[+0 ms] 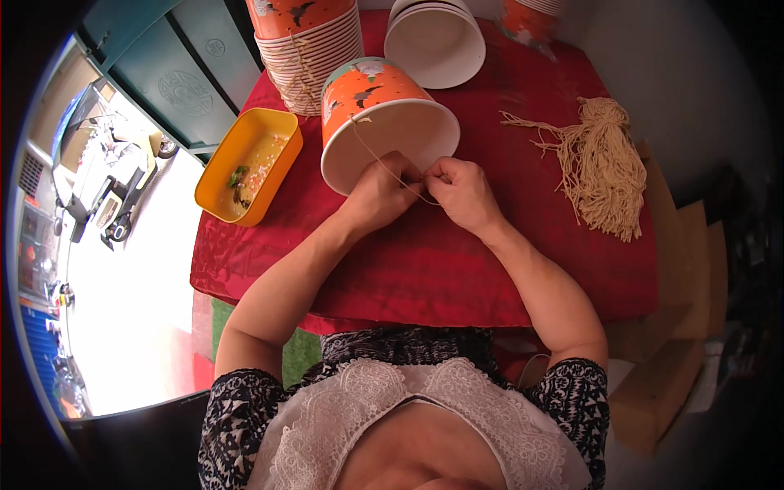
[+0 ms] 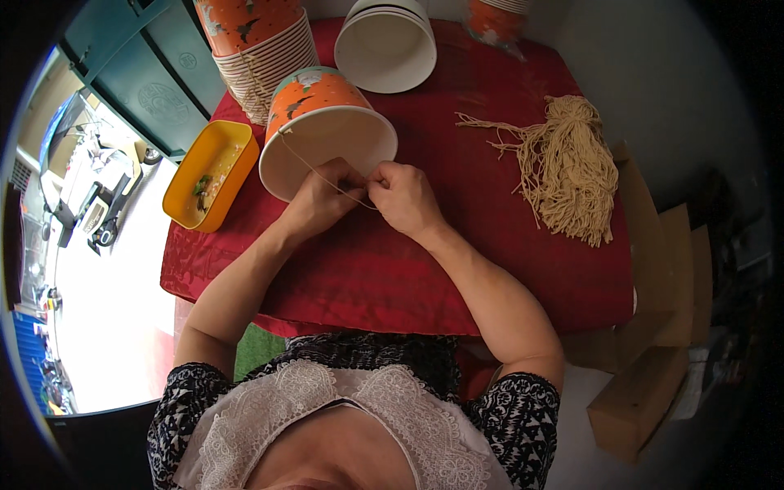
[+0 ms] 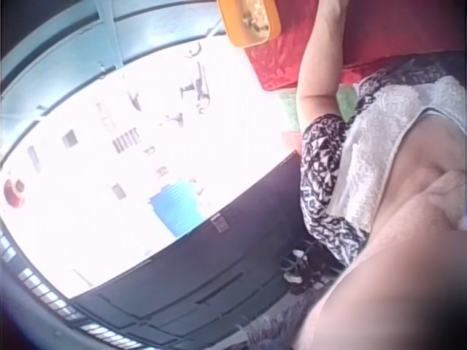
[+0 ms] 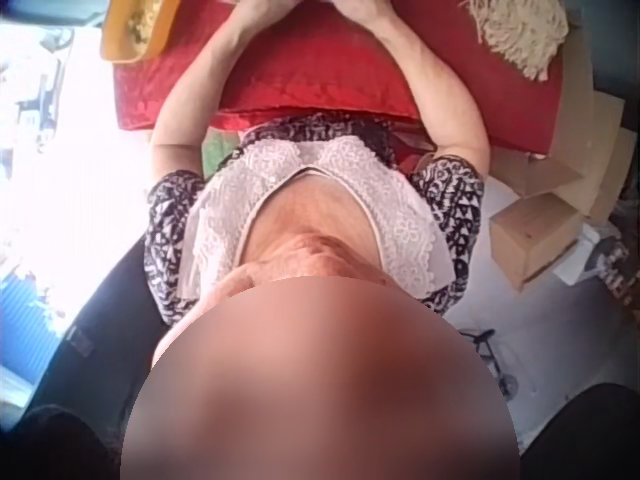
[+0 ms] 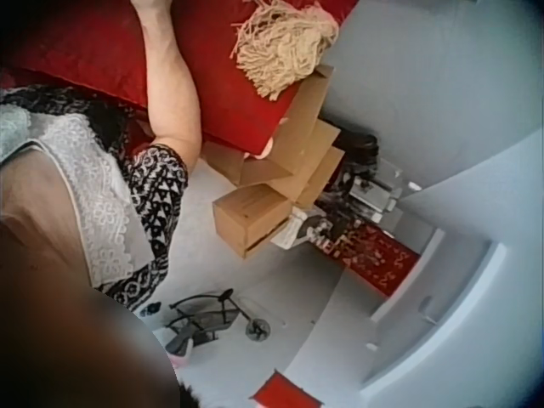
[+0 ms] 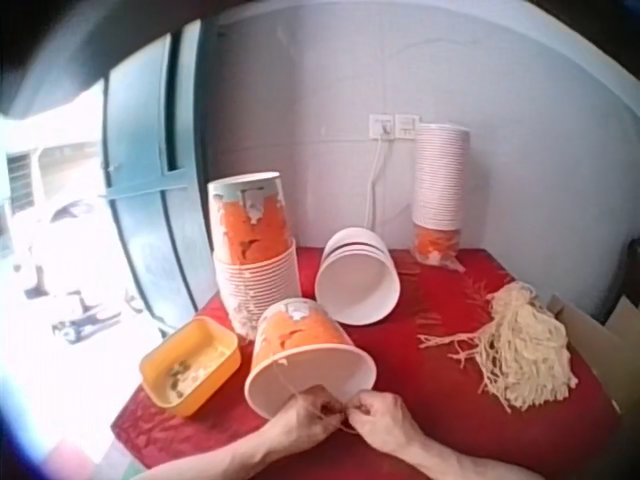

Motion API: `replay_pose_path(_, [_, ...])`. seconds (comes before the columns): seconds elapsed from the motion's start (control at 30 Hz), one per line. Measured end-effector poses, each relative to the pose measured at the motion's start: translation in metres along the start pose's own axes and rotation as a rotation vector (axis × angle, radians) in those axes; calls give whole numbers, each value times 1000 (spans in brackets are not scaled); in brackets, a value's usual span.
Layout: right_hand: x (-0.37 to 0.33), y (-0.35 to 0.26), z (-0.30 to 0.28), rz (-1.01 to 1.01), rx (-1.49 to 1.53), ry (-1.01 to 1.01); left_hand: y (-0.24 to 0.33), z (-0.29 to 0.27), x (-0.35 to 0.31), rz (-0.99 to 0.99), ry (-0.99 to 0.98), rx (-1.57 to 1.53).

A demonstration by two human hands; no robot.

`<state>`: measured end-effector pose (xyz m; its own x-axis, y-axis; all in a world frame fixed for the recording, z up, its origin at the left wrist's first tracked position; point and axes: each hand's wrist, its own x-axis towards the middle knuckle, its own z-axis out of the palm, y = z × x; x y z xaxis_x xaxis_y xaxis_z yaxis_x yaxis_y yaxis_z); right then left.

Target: Tying a thin string through pre-drilled holes in plastic buckets.

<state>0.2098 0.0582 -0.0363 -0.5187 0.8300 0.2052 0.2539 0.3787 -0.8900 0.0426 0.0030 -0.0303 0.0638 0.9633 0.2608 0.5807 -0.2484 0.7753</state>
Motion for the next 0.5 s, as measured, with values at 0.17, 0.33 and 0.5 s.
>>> replay_pose_path(0.17, [-1, 1, 2, -21, -36, 29, 2, 0, 0, -24, -12, -22])
replay_pose_path(0.33, [-1, 4, 4, -38, -37, 67, -2, -1, 1, -47, -24, -90])
replay_pose_path(0.5, [0, 3, 4, -28, -47, 64, 4, 0, 1, -30, 9, -91])
